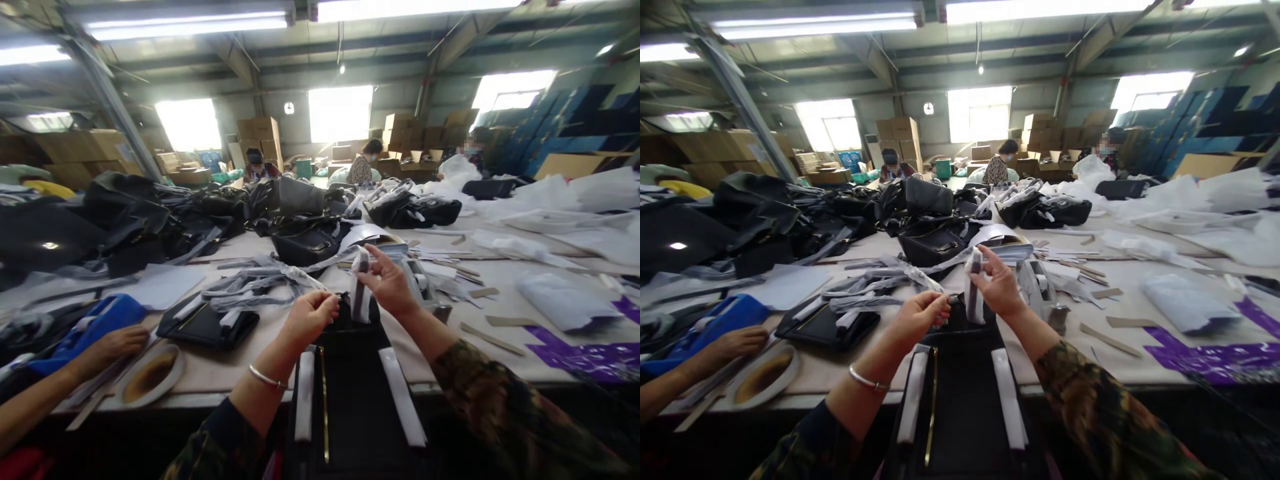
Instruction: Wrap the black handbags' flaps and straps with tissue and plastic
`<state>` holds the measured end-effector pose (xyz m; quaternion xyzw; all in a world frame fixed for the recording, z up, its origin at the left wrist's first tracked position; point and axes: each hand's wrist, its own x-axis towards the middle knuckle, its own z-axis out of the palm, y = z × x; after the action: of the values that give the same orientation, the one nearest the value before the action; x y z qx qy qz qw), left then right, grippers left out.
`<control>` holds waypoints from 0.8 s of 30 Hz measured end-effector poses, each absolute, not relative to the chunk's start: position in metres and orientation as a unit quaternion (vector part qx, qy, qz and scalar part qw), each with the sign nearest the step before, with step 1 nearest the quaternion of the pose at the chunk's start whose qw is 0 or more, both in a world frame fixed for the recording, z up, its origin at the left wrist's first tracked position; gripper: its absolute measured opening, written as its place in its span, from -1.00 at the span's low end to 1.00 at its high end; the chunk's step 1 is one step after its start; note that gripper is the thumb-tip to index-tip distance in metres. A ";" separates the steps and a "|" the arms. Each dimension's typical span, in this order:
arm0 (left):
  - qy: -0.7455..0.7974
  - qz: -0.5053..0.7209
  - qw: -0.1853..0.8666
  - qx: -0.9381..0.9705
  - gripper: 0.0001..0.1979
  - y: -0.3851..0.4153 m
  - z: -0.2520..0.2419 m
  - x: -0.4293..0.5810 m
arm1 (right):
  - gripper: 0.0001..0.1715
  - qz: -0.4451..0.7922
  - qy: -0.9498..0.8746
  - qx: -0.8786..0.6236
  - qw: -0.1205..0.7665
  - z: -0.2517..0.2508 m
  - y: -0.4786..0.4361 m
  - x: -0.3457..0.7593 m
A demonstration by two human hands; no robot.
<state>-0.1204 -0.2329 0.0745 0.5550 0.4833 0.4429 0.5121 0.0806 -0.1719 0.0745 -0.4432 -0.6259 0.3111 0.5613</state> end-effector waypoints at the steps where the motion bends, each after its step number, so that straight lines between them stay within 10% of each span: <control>1: 0.467 0.469 0.540 0.520 -0.47 -0.229 0.078 -0.123 | -0.24 0.246 -0.689 -0.407 0.547 0.077 -0.187 0.080; 6: 0.300 0.473 0.742 0.368 -0.26 -0.224 0.099 -0.129 | -0.29 0.026 -0.889 -0.216 0.404 0.049 -0.263 0.082; 11: 0.299 0.600 0.645 0.367 -0.60 -0.245 0.121 -0.128 | -0.17 0.052 -0.886 -0.234 0.397 0.009 -0.289 0.088; 19: 0.313 0.464 0.486 0.672 -0.58 -0.267 0.135 -0.121 | -0.44 0.412 -0.754 -0.280 0.427 0.067 -0.260 0.108; 24: 0.310 0.290 0.445 0.788 -0.66 -0.267 0.116 -0.092 | -0.25 0.628 -0.603 -0.214 0.444 0.124 -0.258 0.101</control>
<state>-0.0915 -0.2674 0.1162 0.7885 0.3098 0.2904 0.4450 0.1012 -0.2576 0.1243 -0.2137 -0.6030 0.6277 0.4435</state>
